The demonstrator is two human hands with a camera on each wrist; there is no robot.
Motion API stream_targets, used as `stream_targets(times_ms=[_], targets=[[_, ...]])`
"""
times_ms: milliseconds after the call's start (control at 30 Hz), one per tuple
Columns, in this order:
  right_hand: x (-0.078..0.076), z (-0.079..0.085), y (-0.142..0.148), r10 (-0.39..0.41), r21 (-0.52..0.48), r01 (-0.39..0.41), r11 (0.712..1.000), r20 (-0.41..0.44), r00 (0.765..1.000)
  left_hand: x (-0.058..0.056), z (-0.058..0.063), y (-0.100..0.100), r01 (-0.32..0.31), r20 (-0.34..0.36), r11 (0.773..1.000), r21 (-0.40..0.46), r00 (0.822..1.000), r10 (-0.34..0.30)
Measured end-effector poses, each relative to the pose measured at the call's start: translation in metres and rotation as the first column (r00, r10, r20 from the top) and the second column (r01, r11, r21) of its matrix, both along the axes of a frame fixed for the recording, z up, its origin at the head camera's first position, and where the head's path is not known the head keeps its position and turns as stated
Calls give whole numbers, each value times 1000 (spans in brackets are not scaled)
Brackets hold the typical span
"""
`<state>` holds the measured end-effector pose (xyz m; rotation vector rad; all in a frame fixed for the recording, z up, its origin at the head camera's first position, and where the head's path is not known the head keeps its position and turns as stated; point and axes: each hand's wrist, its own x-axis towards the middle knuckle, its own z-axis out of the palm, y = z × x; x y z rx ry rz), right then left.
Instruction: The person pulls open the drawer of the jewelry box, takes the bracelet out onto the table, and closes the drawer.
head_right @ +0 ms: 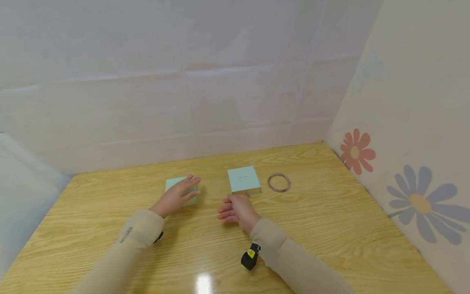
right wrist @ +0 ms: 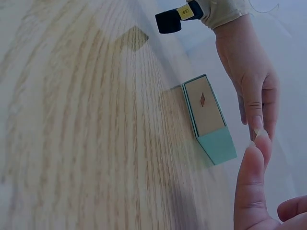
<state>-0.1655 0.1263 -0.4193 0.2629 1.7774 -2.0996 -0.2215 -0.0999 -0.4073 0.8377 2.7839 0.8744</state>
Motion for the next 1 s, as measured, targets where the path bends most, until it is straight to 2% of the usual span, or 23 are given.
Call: stream_targets(times_ms=[333, 533, 833, 1000], targets=[[0, -4, 15, -17, -41, 18, 999, 5, 1000, 4, -1, 15, -10, 33, 999, 35, 999, 9], [0, -4, 22, -40, -37, 40, 998, 13, 999, 4, -2, 27, 28, 10, 998, 58, 1000, -29], [-1, -4, 28, -34, -51, 35, 998, 11, 999, 4, -3, 39, 42, -18, 999, 16, 999, -42], [0, -4, 31, -40, -50, 41, 998, 14, 999, 4, -3, 45, 45, -5, 999, 13, 999, -45]])
